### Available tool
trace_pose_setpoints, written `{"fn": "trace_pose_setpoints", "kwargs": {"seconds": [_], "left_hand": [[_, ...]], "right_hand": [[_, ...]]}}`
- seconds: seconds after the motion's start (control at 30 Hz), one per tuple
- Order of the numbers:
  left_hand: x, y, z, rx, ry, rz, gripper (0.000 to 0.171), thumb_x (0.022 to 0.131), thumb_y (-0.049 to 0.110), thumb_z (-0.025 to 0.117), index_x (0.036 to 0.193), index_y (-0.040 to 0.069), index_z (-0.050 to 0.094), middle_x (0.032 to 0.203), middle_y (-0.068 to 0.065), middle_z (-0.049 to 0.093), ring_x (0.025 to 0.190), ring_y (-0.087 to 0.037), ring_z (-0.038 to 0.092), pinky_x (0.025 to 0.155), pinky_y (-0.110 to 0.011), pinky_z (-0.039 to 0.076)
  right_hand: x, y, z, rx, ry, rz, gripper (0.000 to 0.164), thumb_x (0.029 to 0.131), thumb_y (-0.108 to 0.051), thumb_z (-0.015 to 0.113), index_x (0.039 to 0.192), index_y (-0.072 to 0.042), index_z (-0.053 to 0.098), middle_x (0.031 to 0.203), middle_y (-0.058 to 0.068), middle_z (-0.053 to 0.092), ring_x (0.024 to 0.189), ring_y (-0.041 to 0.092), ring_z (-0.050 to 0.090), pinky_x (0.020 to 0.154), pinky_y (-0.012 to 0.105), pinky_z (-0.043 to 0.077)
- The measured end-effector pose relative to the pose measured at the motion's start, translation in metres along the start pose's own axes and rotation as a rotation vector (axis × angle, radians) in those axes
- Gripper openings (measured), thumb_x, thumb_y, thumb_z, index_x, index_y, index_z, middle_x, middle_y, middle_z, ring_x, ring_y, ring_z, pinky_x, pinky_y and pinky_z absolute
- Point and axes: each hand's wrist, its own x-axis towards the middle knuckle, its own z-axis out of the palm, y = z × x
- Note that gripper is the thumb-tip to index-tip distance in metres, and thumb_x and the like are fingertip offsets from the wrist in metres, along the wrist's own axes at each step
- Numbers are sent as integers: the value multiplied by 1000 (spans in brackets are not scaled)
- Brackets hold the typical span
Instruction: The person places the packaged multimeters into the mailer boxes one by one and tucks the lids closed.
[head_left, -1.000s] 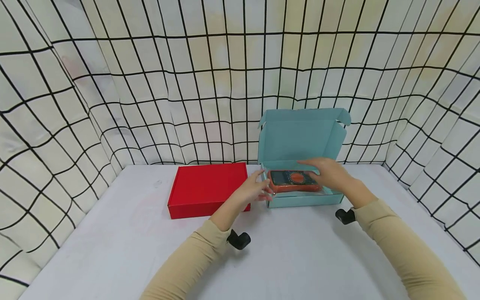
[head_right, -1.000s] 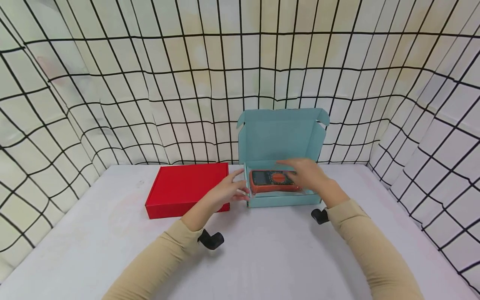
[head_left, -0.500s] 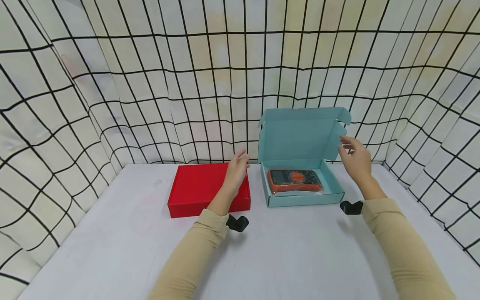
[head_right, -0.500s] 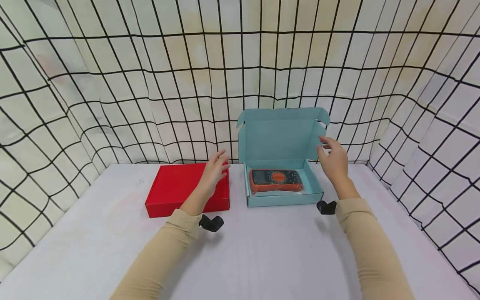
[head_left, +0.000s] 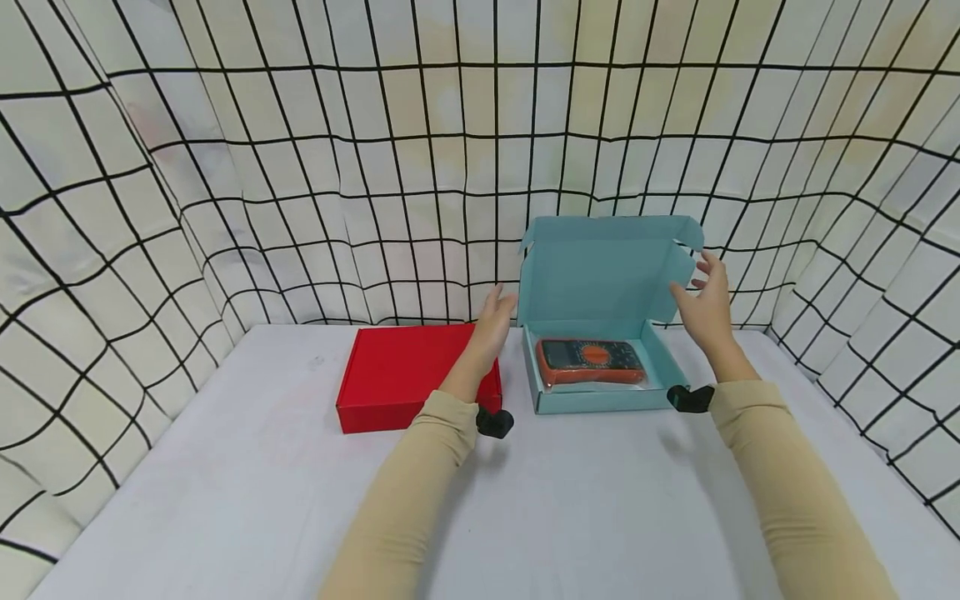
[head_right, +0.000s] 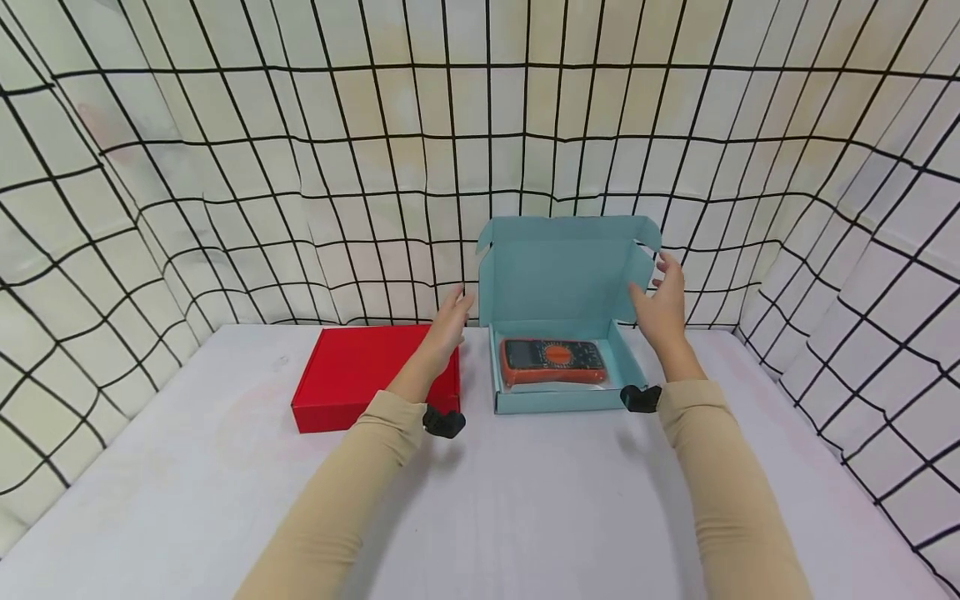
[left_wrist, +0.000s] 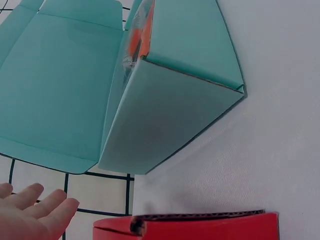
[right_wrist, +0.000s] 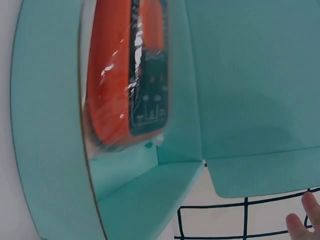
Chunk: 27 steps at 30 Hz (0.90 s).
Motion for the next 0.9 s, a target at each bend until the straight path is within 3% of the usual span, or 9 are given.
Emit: {"fn": "trace_pose_setpoints", "kwargs": {"seconds": [0.2, 0.4, 0.53, 0.77, 0.9], "left_hand": [[1, 2, 4, -65, -96, -4, 67, 111, 43, 34, 166, 14, 8, 170, -10, 10, 155, -31, 13, 121, -59, 17], [-2, -1, 7, -88, -134, -6, 67, 111, 44, 33, 166, 16, 8, 169, -12, 15, 152, -35, 23, 121, -60, 18], [-4, -4, 9, -77, -154, -8, 68, 111, 46, 33, 166, 15, 9, 168, -13, 19, 151, -38, 27, 120, -61, 18], [-8, -3, 12, 11, -207, 8, 70, 110, 52, 26, 165, 11, 12, 167, -14, 21, 151, -40, 25, 119, -63, 20], [-9, -4, 11, 13, -228, -5, 69, 110, 52, 22, 165, 11, 13, 167, -16, 21, 152, -39, 25, 119, -63, 20]], "right_hand": [[-1, -6, 0, 68, -71, 78, 76, 107, -23, 51, 165, -12, 2, 163, 27, 21, 144, 46, 33, 110, 64, 36], [-6, -6, -1, 169, -58, 131, 73, 107, -24, 50, 165, -11, 6, 161, 26, 26, 146, 42, 33, 114, 58, 32], [-12, -5, 0, 160, -79, 155, 68, 108, -26, 48, 164, -6, 15, 159, 27, 32, 146, 42, 34, 115, 58, 32], [-26, -6, 6, 95, -92, 97, 68, 106, -24, 50, 163, -3, 18, 154, 30, 34, 144, 46, 37, 112, 62, 36], [-32, -3, 6, 78, -99, 62, 67, 106, -19, 48, 162, -2, 17, 152, 32, 34, 143, 49, 37, 110, 63, 37]]}}
